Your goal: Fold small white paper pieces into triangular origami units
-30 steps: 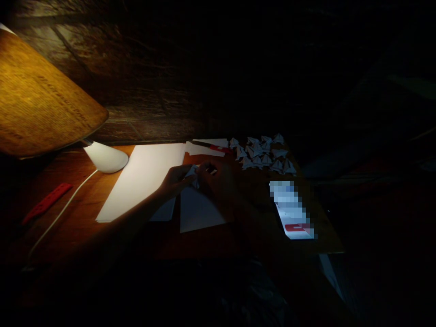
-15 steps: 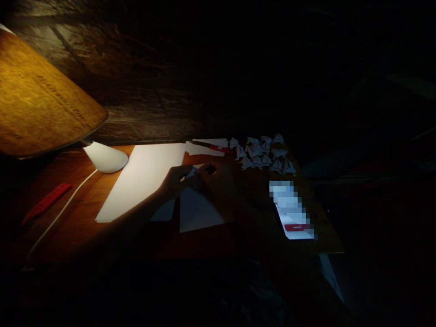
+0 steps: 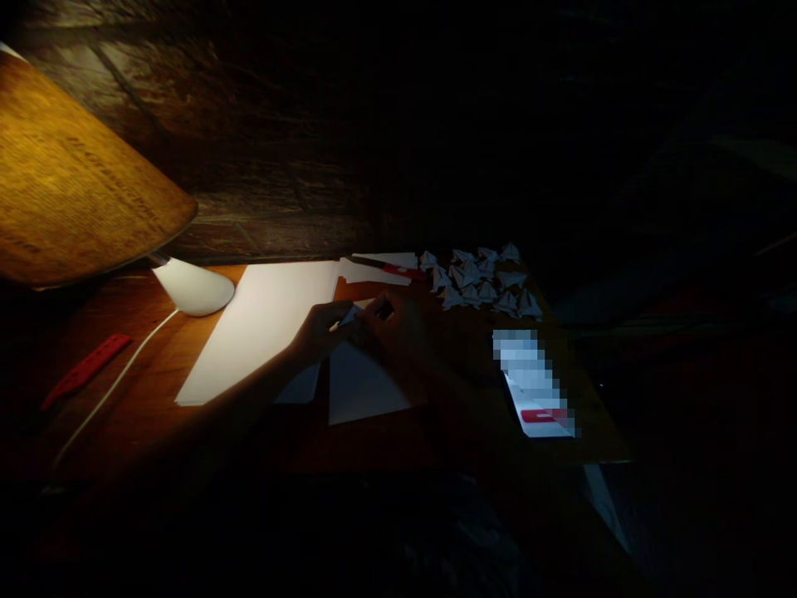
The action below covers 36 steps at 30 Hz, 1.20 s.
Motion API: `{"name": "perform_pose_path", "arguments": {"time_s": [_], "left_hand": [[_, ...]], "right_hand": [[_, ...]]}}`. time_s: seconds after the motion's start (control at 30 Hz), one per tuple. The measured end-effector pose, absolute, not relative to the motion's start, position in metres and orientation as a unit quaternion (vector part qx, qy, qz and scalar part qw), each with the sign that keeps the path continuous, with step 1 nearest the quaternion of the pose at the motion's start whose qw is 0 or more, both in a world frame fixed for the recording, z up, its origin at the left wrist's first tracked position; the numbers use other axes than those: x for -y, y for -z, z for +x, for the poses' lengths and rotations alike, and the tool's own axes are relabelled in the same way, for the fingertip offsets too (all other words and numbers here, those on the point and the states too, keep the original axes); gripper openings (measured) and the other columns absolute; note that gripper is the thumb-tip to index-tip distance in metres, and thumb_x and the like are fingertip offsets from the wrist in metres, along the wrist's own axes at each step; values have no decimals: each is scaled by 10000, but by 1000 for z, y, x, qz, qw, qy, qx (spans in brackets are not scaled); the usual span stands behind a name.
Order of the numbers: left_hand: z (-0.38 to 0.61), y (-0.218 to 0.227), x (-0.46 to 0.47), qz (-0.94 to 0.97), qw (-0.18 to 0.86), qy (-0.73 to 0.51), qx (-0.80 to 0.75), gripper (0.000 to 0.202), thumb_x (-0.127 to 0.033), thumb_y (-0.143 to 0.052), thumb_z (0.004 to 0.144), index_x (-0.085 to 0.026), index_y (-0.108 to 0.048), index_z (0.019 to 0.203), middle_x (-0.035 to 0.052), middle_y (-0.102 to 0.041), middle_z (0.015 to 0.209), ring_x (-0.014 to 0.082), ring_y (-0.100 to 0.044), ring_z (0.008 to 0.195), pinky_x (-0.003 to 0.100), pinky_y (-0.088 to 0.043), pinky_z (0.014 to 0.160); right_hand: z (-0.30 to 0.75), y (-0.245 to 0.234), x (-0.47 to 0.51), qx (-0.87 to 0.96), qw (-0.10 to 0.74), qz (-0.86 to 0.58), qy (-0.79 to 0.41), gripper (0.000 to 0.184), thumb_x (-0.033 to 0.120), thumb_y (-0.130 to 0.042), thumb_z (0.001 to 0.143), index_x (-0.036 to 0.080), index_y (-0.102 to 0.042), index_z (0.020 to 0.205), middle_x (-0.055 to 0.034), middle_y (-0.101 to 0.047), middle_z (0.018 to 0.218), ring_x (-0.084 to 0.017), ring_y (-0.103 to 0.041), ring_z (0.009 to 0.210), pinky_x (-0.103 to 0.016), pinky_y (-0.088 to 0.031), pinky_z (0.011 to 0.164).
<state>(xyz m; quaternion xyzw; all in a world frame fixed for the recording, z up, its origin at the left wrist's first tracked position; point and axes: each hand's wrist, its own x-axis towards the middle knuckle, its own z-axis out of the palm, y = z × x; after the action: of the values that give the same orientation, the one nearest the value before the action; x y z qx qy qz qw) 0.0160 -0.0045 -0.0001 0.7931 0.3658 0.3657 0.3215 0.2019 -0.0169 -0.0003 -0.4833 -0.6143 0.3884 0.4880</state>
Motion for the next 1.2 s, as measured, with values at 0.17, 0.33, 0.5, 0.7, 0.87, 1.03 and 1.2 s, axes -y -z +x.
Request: {"name": "perform_pose_path", "arguments": {"time_s": [0.17, 0.33, 0.5, 0.7, 0.87, 1.03, 1.2], "left_hand": [[17, -1, 6, 791, 328, -358, -372, 260, -344, -621, 903, -149, -660, 735, 3, -590, 695, 123, -520, 653, 247, -394, 607], [15, 1, 4, 799, 319, -357, -364, 289, -356, -623, 889, -163, -611, 674, -15, -543, 652, 114, -466, 619, 247, -354, 583], [14, -1, 4, 783, 356, -358, -363, 289, -364, -631, 866, -170, -600, 653, -16, -521, 633, 111, -467, 605, 247, -356, 565], [13, -4, 5, 767, 402, -351, -355, 247, -355, -635, 787, -187, -538, 635, -37, -461, 605, 106, -433, 563, 240, -335, 514], [13, -4, 5, 786, 403, -324, -338, 260, -378, -643, 800, -178, -566, 653, -17, -507, 650, 122, -495, 626, 245, -390, 560], [13, -1, 5, 776, 418, -330, -338, 310, -419, -669, 820, -178, -554, 661, -21, -507, 654, 116, -506, 608, 235, -395, 536], [13, 0, 5, 726, 457, -368, -360, 306, -395, -698, 798, -181, -530, 657, -46, -444, 607, 83, -441, 522, 220, -318, 465]], "right_hand": [[202, 1, 17, 620, 495, -473, -382, 182, 337, -786, 771, 219, -651, 804, -8, -686, 761, -164, -595, 696, -293, -448, 630], [203, 0, 16, 636, 466, -467, -400, 126, 313, -742, 798, 210, -675, 768, -12, -696, 754, -162, -607, 697, -298, -451, 652], [202, -1, 18, 637, 463, -462, -408, 111, 294, -728, 795, 217, -671, 738, -3, -705, 744, -153, -603, 678, -293, -456, 651], [201, -3, 20, 641, 461, -436, -432, 174, 351, -708, 814, 223, -676, 701, -4, -697, 699, -158, -610, 670, -296, -460, 642], [203, -2, 19, 636, 460, -428, -448, 133, 309, -708, 780, 220, -659, 694, 9, -679, 692, -154, -610, 680, -284, -468, 647], [204, -2, 18, 626, 461, -425, -464, 140, 312, -708, 786, 213, -671, 695, -2, -686, 709, -164, -627, 703, -296, -485, 666], [203, -2, 19, 622, 472, -422, -461, 159, 347, -715, 807, 212, -695, 725, -14, -703, 728, -166, -638, 707, -311, -502, 693]]}}
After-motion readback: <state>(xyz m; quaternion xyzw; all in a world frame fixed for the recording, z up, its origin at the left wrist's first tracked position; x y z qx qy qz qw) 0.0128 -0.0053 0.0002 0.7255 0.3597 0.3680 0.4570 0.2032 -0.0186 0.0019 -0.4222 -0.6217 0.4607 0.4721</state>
